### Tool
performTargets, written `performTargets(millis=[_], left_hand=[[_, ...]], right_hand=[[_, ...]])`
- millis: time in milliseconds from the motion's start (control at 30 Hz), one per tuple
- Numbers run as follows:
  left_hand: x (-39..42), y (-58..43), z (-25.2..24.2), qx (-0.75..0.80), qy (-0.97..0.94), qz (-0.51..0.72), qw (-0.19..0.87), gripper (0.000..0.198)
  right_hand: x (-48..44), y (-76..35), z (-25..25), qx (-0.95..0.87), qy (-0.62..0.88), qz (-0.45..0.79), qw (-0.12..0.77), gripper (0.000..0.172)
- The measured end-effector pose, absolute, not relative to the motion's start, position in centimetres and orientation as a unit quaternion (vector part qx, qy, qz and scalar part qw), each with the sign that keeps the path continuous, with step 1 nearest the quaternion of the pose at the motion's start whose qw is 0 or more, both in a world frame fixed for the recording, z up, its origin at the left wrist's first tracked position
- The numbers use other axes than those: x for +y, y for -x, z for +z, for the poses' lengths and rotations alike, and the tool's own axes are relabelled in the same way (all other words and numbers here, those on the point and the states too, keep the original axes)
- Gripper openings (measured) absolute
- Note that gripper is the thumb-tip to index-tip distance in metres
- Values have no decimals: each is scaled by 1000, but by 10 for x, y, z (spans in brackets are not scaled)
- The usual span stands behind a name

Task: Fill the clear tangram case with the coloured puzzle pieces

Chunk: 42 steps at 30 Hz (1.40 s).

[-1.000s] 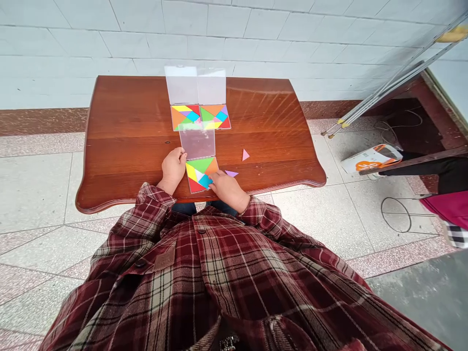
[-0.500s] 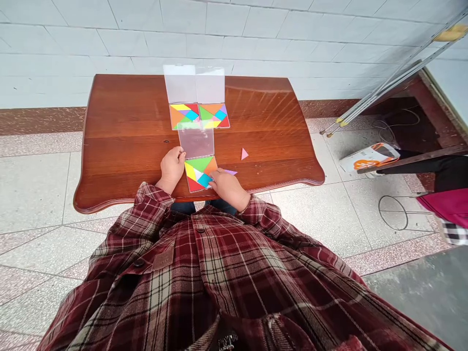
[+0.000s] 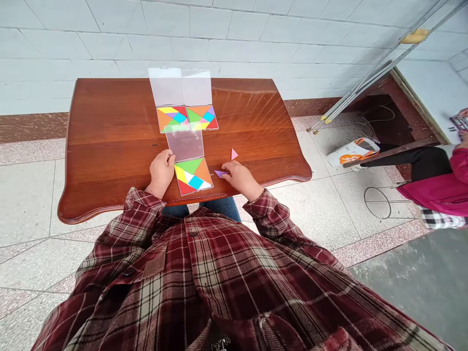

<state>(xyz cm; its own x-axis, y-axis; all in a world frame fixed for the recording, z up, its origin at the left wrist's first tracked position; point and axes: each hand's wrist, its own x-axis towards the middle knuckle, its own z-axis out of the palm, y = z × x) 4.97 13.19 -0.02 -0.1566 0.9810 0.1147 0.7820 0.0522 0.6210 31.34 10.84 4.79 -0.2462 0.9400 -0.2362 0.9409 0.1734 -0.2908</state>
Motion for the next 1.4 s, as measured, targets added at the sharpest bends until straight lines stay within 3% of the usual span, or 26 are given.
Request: performTargets(millis=[333, 667, 1067, 1400], left_hand=[[131, -49, -3, 707, -627, 281, 166, 19], [130, -48, -2, 706, -626, 282, 172, 18], [131, -48, -2, 710, -623, 279, 172, 20], [131, -48, -2, 704, -627, 285, 173, 19]], right_hand=[[108, -299, 39, 775, -604, -179, 55, 24], [113, -305, 30, 768, -608, -201, 29, 23], [116, -311, 21, 775, -599, -200, 7, 10], [116, -312, 30, 758, -616, -211, -34, 15]])
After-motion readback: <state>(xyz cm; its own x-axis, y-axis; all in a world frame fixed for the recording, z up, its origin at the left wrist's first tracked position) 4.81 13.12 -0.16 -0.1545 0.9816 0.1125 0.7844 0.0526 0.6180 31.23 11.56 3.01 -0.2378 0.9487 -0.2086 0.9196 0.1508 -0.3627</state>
